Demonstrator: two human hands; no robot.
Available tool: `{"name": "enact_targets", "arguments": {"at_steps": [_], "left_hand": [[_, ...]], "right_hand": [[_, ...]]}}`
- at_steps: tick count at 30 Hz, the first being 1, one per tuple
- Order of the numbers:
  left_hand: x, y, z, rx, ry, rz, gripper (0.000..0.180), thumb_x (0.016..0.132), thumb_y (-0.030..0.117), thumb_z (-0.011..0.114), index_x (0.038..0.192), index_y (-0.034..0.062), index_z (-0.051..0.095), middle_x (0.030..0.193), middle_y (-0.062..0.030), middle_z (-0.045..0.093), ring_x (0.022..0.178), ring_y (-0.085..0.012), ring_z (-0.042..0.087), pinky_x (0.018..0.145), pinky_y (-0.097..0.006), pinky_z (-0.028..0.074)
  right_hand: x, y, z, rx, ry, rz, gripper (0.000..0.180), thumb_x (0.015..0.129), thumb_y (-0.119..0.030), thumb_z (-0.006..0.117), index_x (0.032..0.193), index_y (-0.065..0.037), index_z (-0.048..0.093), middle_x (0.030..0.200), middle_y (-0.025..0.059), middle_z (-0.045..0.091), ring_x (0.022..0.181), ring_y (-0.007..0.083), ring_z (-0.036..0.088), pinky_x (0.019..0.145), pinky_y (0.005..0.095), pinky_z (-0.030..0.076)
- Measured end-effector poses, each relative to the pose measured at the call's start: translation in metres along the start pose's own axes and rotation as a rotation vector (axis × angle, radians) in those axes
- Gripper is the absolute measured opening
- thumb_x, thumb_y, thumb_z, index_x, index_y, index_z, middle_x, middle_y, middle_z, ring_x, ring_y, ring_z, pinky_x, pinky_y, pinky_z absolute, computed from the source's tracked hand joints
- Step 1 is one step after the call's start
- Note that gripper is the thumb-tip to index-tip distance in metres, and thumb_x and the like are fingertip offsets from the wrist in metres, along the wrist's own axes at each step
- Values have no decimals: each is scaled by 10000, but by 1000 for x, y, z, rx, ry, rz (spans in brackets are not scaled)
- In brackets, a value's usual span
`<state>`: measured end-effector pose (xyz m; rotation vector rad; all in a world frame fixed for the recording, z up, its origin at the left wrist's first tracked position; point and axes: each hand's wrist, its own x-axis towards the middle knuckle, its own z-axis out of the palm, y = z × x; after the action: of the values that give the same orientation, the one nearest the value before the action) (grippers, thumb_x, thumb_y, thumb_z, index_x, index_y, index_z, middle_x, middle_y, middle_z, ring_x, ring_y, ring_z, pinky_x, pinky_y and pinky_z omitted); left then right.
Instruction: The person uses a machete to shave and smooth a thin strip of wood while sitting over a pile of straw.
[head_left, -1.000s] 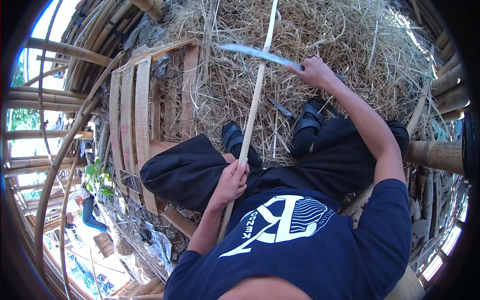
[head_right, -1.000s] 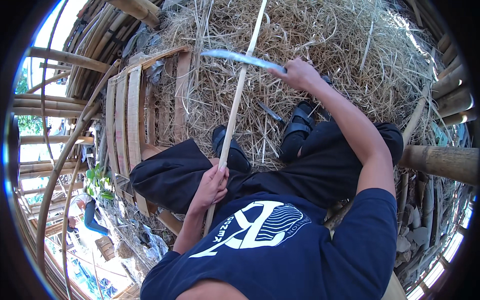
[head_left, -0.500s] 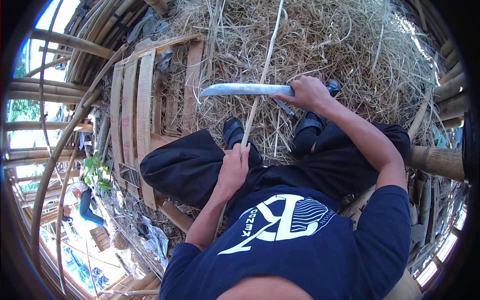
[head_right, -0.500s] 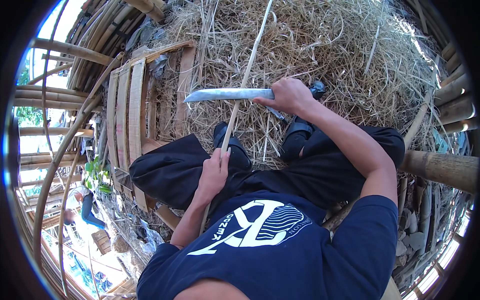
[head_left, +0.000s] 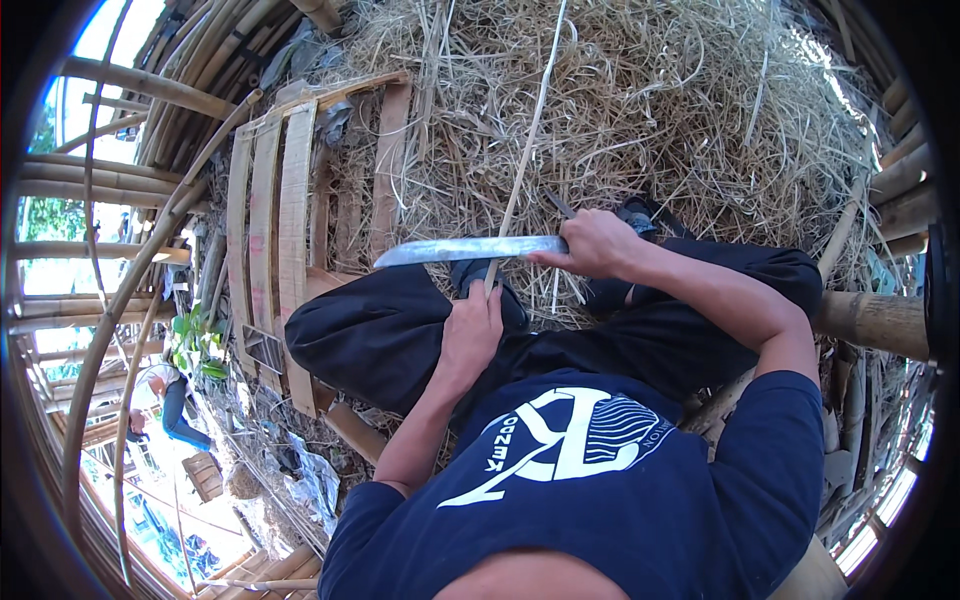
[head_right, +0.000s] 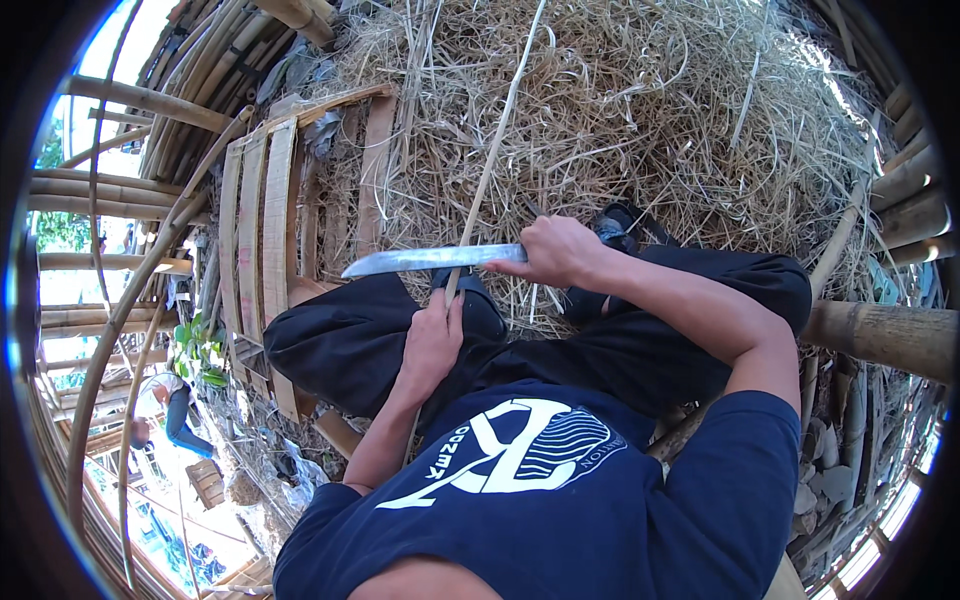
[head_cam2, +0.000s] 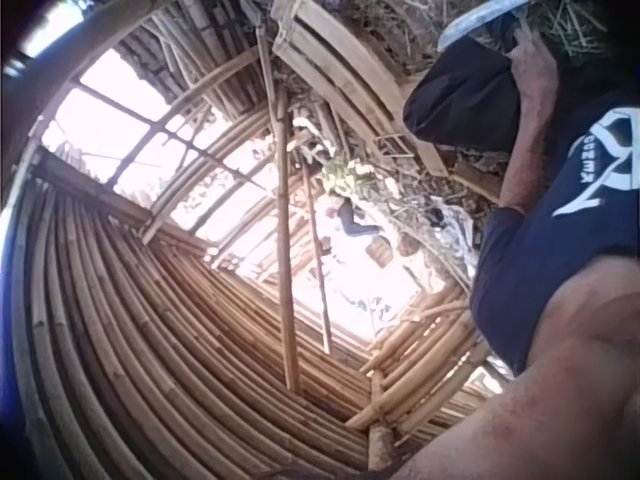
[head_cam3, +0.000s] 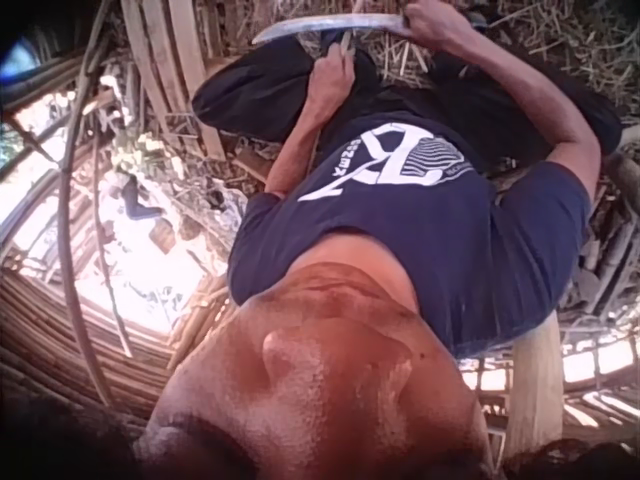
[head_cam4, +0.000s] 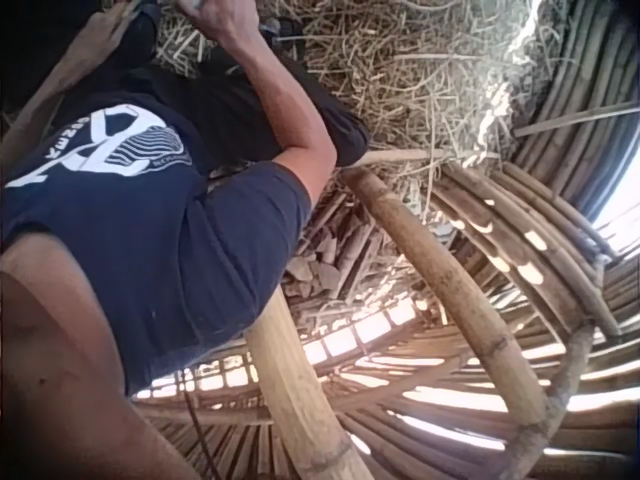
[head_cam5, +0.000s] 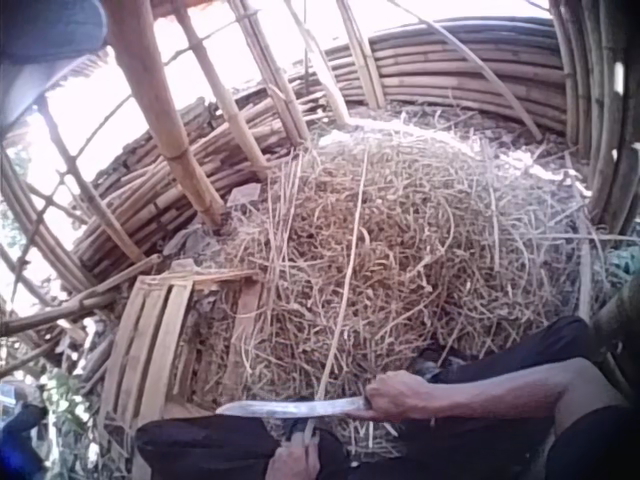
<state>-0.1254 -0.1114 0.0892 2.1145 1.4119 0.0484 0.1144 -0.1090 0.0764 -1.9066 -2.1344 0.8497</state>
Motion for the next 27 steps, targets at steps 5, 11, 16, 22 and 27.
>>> {"name": "enact_targets", "arguments": {"at_steps": [5,11,16,22,27], "left_hand": [[1,1,4,-33,49,23,221,982,215,459,985,-3,487,683,-301,592,666,-489,597,587,-552,487],[-8,1,4,9,60,64,202,983,199,455,987,-3,462,671,-298,584,653,-486,594,573,-546,488],[1,11,2,-47,-3,40,201,986,199,452,977,-2,451,686,-300,578,663,-479,595,570,-545,489],[-4,-2,4,25,42,48,197,986,197,454,970,1,447,675,-295,578,673,-473,597,566,-544,489],[-1,5,3,-1,17,43,198,984,200,461,975,2,448,666,-286,571,655,-475,588,566,-537,492]], "right_hand": [[-6,-4,2,42,-58,18,846,829,-724,465,584,70,622,552,244,574,579,411,617,622,481,530],[23,58,-20,78,124,275,850,818,-763,437,623,35,654,588,209,610,589,356,646,607,459,532],[7,38,-23,7,57,182,799,822,-719,478,663,38,679,629,224,629,643,372,658,656,465,539],[17,46,-9,35,43,126,851,790,-785,455,594,20,651,625,220,630,632,373,651,640,469,536],[34,76,-28,79,221,272,853,807,-777,443,571,18,642,559,193,608,575,338,645,611,447,530]]}}
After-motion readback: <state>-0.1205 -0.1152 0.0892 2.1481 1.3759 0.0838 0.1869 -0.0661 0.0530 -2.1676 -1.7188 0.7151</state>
